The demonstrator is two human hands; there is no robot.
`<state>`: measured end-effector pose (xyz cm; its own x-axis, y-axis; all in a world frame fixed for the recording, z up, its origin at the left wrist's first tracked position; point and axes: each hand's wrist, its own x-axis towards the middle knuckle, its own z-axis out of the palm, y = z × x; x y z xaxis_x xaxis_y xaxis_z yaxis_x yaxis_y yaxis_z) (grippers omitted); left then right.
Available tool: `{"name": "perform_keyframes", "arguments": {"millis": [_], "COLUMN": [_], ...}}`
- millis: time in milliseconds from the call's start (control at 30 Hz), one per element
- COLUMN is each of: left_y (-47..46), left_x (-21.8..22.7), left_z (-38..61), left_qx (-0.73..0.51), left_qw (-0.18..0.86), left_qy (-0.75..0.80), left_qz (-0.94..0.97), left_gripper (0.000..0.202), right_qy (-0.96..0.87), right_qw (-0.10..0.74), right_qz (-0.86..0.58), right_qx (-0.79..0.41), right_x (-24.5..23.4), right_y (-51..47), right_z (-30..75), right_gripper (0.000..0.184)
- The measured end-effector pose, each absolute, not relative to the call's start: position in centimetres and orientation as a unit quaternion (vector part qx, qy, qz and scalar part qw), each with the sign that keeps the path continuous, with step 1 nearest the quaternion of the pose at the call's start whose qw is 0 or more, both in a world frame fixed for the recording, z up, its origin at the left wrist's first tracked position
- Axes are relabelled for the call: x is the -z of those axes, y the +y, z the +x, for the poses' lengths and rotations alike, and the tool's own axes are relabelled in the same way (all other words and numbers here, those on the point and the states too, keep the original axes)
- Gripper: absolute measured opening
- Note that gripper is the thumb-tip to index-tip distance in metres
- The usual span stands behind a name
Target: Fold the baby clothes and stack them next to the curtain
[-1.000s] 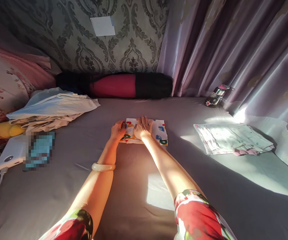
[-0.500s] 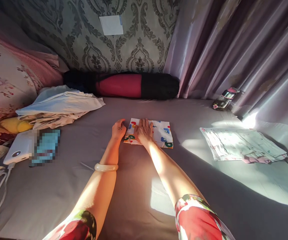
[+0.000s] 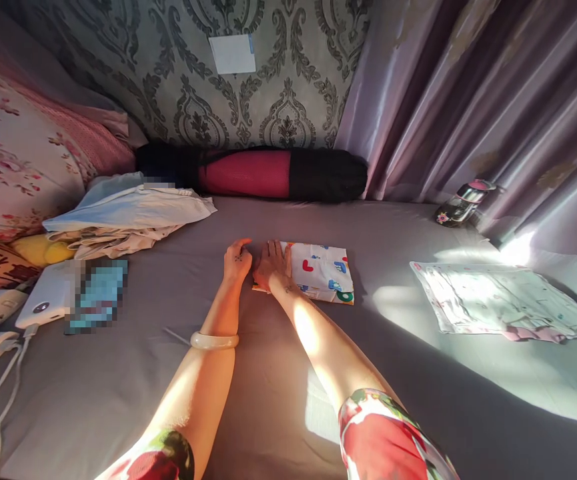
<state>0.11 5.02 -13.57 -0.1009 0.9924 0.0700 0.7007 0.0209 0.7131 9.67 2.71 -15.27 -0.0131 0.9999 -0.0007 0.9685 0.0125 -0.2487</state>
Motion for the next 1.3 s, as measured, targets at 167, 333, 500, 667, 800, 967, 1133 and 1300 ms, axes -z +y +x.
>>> {"name": "perform_keyframes", "arguments": {"millis": [167, 333, 500, 667, 800, 967, 1133, 1300], "left_y": [5.1, 4.9, 4.7, 3.9, 2.9, 2.8, 2.8, 2.4], "left_x": [13.5, 13.5, 13.7, 14.2, 15.0, 15.7, 15.8, 15.3], "left_z": [0.3, 0.5, 1.3, 3.7, 5.2, 5.4, 5.4, 5.5], "left_qx": [-0.315, -0.328, -0.318, -0.259, -0.176, -0.113, -0.117, -0.134], "left_qw": [0.253, 0.255, 0.254, 0.227, 0.177, 0.145, 0.130, 0.117], "left_qy": [0.670, 0.659, 0.629, 0.557, 0.513, 0.506, 0.508, 0.511], "left_qz": [0.622, 0.627, 0.662, 0.756, 0.821, 0.843, 0.843, 0.841], "left_gripper": [0.048, 0.048, 0.045, 0.051, 0.053, 0.052, 0.046, 0.041], "right_qy": [-0.706, -0.703, -0.700, -0.675, -0.677, -0.674, -0.672, -0.679], "right_qw": [0.073, 0.090, 0.147, 0.105, 0.070, 0.089, 0.106, 0.122], "right_qz": [-0.697, -0.696, -0.690, -0.726, -0.730, -0.731, -0.730, -0.721], "right_qx": [-0.100, -0.119, -0.114, -0.076, -0.071, -0.064, -0.067, -0.067], "right_x": [15.2, 14.7, 13.9, 13.9, 14.8, 15.4, 15.6, 15.2], "right_y": [2.6, 2.5, 2.3, 0.8, -0.4, -0.6, -0.6, -0.9], "right_z": [9.7, 9.9, 12.3, 16.6, 18.2, 18.1, 18.2, 18.7], "right_gripper": [0.056, 0.054, 0.053, 0.055, 0.057, 0.057, 0.057, 0.055]}}
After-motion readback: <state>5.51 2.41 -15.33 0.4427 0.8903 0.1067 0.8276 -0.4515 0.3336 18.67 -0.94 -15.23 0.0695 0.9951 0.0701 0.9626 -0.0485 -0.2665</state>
